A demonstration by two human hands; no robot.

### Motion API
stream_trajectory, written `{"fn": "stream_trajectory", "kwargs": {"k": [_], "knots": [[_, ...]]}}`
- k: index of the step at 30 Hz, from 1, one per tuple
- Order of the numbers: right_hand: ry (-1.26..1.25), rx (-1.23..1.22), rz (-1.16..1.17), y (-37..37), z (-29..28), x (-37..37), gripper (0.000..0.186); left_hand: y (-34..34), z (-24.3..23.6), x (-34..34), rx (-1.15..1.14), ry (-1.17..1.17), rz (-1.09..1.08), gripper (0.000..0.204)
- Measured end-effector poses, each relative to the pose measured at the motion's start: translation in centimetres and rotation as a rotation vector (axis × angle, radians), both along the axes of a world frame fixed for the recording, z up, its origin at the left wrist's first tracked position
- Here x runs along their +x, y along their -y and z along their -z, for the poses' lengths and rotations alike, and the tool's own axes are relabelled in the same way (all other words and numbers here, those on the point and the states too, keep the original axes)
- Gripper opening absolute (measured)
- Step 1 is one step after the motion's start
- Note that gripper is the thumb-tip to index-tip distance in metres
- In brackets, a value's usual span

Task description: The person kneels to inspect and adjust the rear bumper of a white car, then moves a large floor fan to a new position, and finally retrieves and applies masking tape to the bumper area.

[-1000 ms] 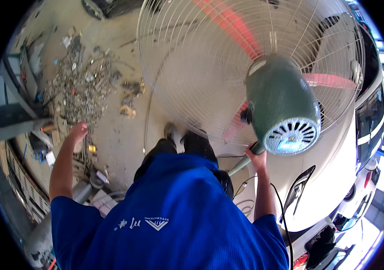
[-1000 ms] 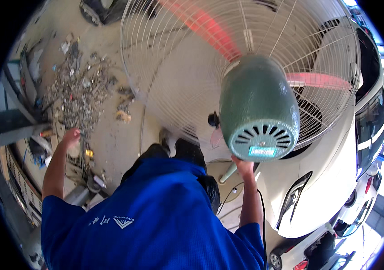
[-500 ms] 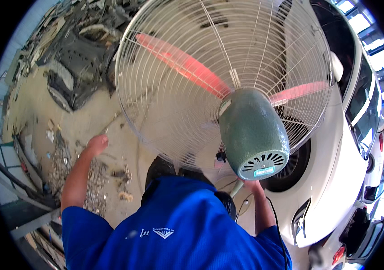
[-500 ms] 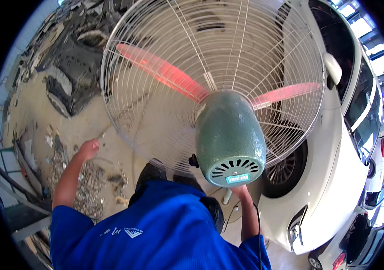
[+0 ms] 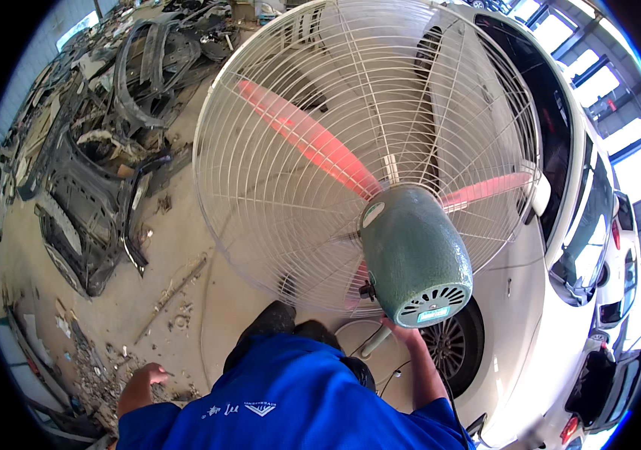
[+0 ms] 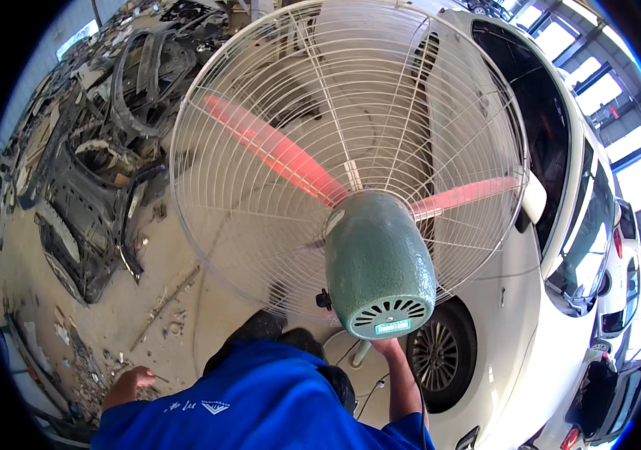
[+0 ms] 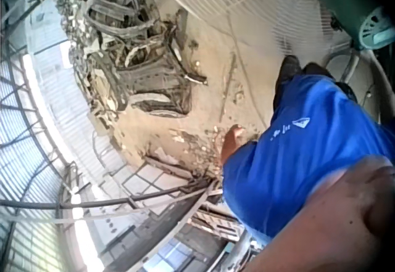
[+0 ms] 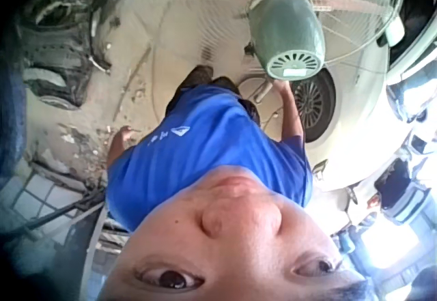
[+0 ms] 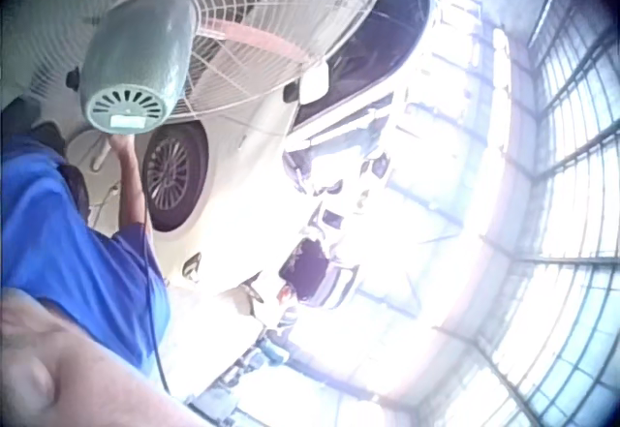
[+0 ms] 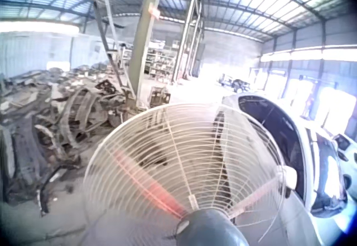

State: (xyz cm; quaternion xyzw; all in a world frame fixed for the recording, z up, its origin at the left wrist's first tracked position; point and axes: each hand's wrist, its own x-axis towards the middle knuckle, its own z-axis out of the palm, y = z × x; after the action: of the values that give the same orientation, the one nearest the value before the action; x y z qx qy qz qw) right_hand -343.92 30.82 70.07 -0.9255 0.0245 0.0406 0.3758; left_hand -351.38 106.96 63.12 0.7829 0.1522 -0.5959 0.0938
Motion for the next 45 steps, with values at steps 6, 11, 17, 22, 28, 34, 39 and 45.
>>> {"fn": "stream_trajectory", "kwargs": {"k": [6,11,17,22,28,34,39,45], "knots": [[0.053,0.115,0.072,4.2,-3.8,16.1,0.031,6.2,-2.9,29.6,0.012,0.788,0.250,0.020],[0.099,0.280,0.238,9.3,-4.8,27.3,0.029,22.7,-4.6,52.2,-0.404,1.059,-0.008,0.013],[0.167,0.307,0.330,13.9,-6.2,40.5,0.031,27.1,-4.8,59.8,-0.363,0.804,0.428,0.018],[0.178,0.238,0.295,15.6,-8.7,51.6,0.025,18.2,-1.5,61.6,-0.115,0.453,0.371,0.026],[0.204,0.096,0.290,20.7,-3.5,60.0,0.031,23.5,0.2,72.6,-0.096,0.369,0.443,0.024],[0.015,-0.018,0.275,23.0,3.2,63.2,0.042,39.1,-8.4,87.0,-0.452,0.543,0.554,0.024],[-0.020,0.100,0.352,23.7,2.5,62.7,0.040,63.1,-27.4,89.2,-1.055,0.405,0.555,0.022],[0.138,0.301,0.499,23.7,-2.7,61.6,0.039,76.3,-31.9,87.3,-1.547,0.505,0.147,0.019]]}}
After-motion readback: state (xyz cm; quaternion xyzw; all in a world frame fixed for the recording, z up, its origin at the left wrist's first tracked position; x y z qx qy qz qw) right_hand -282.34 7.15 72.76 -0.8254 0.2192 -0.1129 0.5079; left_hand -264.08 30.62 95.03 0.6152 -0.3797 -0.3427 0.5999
